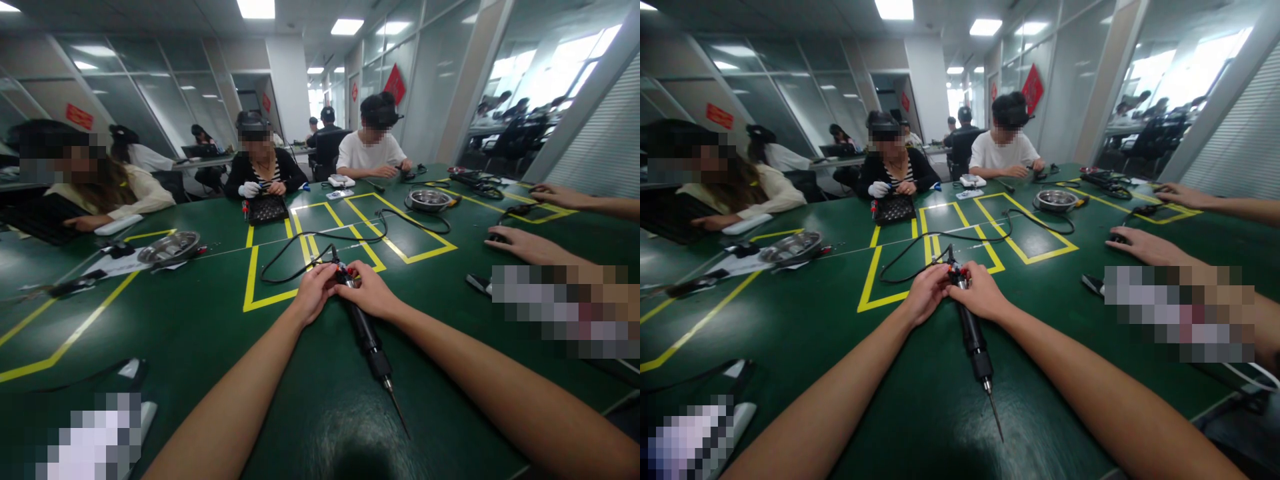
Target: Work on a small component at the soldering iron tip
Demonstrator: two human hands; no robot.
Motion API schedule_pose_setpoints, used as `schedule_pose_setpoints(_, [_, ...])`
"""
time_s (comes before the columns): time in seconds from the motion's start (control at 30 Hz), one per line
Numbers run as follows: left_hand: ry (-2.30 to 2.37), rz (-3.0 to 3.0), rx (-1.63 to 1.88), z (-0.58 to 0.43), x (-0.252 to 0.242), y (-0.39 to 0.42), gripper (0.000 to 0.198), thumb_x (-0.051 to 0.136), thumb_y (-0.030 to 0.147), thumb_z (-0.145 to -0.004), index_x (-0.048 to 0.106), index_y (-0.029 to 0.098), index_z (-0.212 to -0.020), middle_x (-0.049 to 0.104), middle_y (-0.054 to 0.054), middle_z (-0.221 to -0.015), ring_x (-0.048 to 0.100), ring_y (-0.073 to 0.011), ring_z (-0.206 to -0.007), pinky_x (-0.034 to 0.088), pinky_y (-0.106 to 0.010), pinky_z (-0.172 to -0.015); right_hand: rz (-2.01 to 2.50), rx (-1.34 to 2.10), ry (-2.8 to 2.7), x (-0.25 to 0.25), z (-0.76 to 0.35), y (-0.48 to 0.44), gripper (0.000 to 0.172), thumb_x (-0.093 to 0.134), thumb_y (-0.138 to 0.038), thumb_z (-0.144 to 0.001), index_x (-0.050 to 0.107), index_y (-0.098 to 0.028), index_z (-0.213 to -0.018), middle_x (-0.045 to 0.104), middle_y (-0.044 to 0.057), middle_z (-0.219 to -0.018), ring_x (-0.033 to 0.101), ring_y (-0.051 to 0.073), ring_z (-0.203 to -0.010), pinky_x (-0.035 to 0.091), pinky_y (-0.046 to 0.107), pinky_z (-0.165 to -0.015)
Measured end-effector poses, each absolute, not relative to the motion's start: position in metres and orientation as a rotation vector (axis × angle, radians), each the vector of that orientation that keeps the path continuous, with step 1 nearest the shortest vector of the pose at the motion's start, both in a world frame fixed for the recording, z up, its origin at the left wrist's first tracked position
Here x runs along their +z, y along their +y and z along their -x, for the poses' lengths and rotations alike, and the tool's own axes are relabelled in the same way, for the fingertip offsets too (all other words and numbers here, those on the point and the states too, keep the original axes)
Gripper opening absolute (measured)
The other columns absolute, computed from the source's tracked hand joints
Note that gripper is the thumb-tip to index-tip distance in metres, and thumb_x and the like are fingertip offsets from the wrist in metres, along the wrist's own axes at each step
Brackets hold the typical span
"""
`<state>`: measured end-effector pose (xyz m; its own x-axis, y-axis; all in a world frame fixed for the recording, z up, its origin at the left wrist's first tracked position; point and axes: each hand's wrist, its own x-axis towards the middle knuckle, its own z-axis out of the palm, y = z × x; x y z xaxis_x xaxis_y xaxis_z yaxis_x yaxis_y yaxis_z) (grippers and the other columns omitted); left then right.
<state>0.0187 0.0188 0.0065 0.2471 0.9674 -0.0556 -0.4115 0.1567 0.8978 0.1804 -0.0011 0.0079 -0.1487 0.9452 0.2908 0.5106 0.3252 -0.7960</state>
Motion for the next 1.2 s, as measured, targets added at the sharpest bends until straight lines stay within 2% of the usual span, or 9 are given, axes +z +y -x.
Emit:
schedule_pose_setpoints(0.13, [0.781,-0.899,1.134,-0.019,0.007,0.018,0.036,0.084,0.036,-0.072,0.068,0.014,-0.095,0.073,-0.007,-0.090,0.067,-0.0154,-0.078,0.054,-0.026,-0.070,1.271,0.714,-1.750,0.009,-0.180,-0.004,0.046,0.074,-0.035,-0.076,0.052,-0.020,-0.113,0.058,0.002,-0.097,0.055,0.017,-0.079,0.046,0.031,-0.071])
schedule_pose_setpoints(0.37, [0.803,-0.918,1.127,-0.018,0.008,0.018,0.034,0.083,0.034,-0.073,0.068,0.014,-0.097,0.073,-0.006,-0.090,0.067,-0.0149,-0.077,0.054,-0.026,-0.069,1.266,0.699,-1.750,0.006,-0.180,-0.003,0.047,0.073,-0.032,-0.075,0.048,-0.021,-0.114,0.057,0.001,-0.096,0.056,0.017,-0.079,0.046,0.031,-0.071])
schedule_pose_setpoints(0.6, [0.792,-0.909,1.134,-0.019,0.008,0.019,0.032,0.083,0.032,-0.072,0.067,0.014,-0.095,0.073,-0.006,-0.089,0.067,-0.0148,-0.076,0.054,-0.026,-0.069,1.285,0.697,-1.786,0.009,-0.180,-0.004,0.040,0.072,-0.035,-0.077,0.051,-0.022,-0.108,0.059,0.000,-0.093,0.056,0.017,-0.077,0.044,0.029,-0.070])
schedule_pose_setpoints(0.77, [0.781,-0.907,1.145,-0.019,0.008,0.018,0.031,0.083,0.032,-0.072,0.068,0.013,-0.092,0.073,-0.006,-0.088,0.067,-0.0153,-0.077,0.054,-0.025,-0.068,1.294,0.750,-1.763,0.010,-0.178,-0.003,0.043,0.074,-0.037,-0.075,0.053,-0.021,-0.109,0.060,0.000,-0.094,0.057,0.017,-0.077,0.045,0.030,-0.070])
schedule_pose_setpoints(0.87, [0.809,-0.918,1.149,-0.020,0.008,0.017,0.032,0.082,0.033,-0.073,0.068,0.014,-0.094,0.073,-0.006,-0.088,0.068,-0.0148,-0.076,0.052,-0.024,-0.066,1.287,0.757,-1.718,0.010,-0.177,-0.007,0.047,0.075,-0.036,-0.075,0.052,-0.019,-0.113,0.059,0.003,-0.100,0.059,0.019,-0.085,0.049,0.034,-0.076])
schedule_pose_setpoints(1.0, [0.803,-0.905,1.181,-0.020,0.009,0.018,0.031,0.082,0.033,-0.074,0.068,0.014,-0.095,0.074,-0.007,-0.091,0.069,-0.0167,-0.081,0.054,-0.027,-0.070,1.203,0.652,-1.730,0.015,-0.178,-0.027,0.067,0.074,-0.031,-0.077,0.042,-0.019,-0.135,0.054,0.012,-0.126,0.057,0.025,-0.110,0.051,0.042,-0.091])
schedule_pose_setpoints(1.2, [0.760,-0.868,1.251,-0.018,0.008,0.020,0.030,0.081,0.033,-0.076,0.068,0.014,-0.095,0.076,-0.009,-0.095,0.070,-0.0178,-0.087,0.054,-0.030,-0.078,1.199,0.608,-1.918,0.021,-0.174,-0.050,0.066,0.067,-0.018,-0.080,0.048,-0.017,-0.144,0.051,0.014,-0.136,0.051,0.025,-0.126,0.039,0.044,-0.114])
